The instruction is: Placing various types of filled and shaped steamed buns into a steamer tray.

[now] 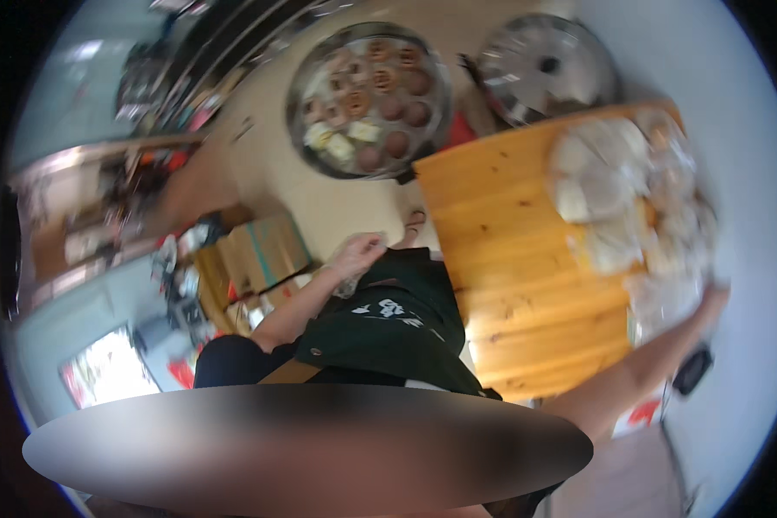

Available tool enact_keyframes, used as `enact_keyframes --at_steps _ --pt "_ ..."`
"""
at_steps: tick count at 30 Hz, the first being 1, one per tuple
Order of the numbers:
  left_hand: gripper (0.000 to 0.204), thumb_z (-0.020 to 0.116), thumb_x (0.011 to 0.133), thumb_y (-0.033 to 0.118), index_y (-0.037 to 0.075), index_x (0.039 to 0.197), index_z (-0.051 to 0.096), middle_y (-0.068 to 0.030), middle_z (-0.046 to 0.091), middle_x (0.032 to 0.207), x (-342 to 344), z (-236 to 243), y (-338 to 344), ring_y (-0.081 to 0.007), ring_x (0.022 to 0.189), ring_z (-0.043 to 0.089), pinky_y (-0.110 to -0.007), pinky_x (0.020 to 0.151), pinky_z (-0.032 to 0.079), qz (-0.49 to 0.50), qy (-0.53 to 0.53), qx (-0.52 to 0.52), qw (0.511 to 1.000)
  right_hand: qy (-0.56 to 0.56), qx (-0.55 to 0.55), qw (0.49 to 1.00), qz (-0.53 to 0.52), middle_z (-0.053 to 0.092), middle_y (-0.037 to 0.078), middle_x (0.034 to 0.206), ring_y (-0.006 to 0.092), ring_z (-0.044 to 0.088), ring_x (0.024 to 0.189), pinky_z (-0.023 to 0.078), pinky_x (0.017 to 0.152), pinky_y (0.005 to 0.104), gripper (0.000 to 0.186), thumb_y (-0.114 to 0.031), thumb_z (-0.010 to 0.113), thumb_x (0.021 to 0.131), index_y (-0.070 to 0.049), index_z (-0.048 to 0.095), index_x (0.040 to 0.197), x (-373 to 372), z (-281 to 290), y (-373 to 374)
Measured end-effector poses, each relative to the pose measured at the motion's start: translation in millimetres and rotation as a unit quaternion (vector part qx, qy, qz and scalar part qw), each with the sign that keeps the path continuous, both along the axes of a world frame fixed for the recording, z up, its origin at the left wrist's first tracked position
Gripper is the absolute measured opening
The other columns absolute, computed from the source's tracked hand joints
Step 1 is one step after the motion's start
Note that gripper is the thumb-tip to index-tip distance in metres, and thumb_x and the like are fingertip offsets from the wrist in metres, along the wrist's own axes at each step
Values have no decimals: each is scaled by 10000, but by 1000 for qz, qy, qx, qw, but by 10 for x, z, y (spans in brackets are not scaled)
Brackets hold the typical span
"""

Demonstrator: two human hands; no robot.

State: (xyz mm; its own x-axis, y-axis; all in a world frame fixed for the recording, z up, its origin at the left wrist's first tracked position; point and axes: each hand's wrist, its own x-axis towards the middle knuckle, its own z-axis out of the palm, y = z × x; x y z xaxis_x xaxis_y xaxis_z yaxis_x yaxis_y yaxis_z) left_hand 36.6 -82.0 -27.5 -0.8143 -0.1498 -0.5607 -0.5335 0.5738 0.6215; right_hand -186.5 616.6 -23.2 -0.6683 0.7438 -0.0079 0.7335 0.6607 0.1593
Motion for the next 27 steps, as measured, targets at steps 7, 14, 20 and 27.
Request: enact_keyframes --at_steps 7,14,20,27 --pt "289 552 852 238 3 1021 547 -62 579 878 -443 -223 -180 -106 770 537 -255 698 451 -76 -33 162 983 153 -25 970 184 630 77 980 295 600 879 473 742 417 395 -373 556 765 -158 574 1096 -328 587 -1583" --pt "311 563 841 237 10 1051 537 -66 582 891 -928 -244 -399 -112 788 540 -249 729 438 -155 26 106 982 241 -159 955 67 644 111 840 289 612 804 480 701 389 204 -236 562 750 -119 656 888 315 58 -2286" --pt "295 564 840 216 -3 1036 534 -57 575 889 -997 -240 -526 -117 795 531 -260 731 434 -127 24 110 985 277 -187 941 -56 649 109 825 273 620 762 480 681 366 230 -257 605 725 -81 660 862 696 -233 -1959" --pt "268 570 819 179 -31 985 565 -67 601 806 -842 -311 -468 -120 720 554 -250 660 443 -145 38 119 982 292 -203 930 -87 646 102 811 266 615 783 471 697 366 328 -372 618 716 -78 660 855 487 -238 -2045"
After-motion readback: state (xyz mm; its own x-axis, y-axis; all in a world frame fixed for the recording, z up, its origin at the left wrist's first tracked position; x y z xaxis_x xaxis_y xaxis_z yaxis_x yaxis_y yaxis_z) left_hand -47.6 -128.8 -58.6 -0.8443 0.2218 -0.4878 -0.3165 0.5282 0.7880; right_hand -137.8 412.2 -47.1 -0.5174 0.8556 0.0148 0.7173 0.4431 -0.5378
